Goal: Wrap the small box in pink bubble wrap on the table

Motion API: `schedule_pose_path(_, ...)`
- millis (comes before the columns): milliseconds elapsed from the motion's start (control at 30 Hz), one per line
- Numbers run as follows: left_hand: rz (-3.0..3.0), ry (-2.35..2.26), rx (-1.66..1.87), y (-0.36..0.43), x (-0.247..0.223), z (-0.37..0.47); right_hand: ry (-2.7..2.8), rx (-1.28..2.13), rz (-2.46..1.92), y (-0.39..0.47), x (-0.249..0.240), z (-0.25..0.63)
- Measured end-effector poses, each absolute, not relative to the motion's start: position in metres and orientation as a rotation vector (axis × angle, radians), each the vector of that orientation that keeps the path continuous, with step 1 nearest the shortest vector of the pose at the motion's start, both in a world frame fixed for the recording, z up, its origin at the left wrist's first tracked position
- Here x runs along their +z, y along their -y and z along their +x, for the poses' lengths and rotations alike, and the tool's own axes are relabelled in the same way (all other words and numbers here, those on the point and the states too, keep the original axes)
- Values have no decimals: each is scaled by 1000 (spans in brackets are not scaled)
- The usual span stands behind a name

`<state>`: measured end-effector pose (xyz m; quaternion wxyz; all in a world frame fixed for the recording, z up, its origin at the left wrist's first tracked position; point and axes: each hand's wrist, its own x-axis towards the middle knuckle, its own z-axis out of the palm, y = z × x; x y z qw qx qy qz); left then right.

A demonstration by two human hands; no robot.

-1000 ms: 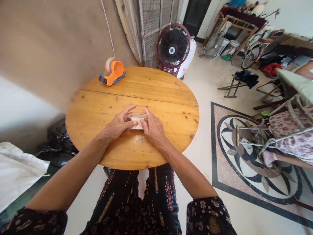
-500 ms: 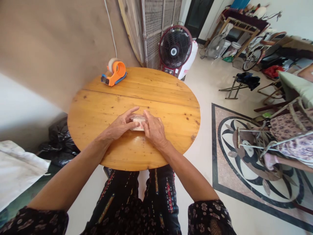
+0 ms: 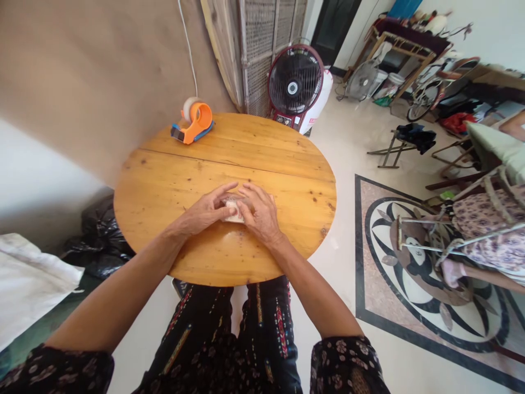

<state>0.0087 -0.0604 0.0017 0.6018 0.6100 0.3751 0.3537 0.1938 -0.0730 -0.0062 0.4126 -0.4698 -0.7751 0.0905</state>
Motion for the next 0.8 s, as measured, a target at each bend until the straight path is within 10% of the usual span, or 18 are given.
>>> schedule_pose_path(800, 1473, -713, 806, 60, 4, 5, 2120, -62, -970, 75, -7, 199)
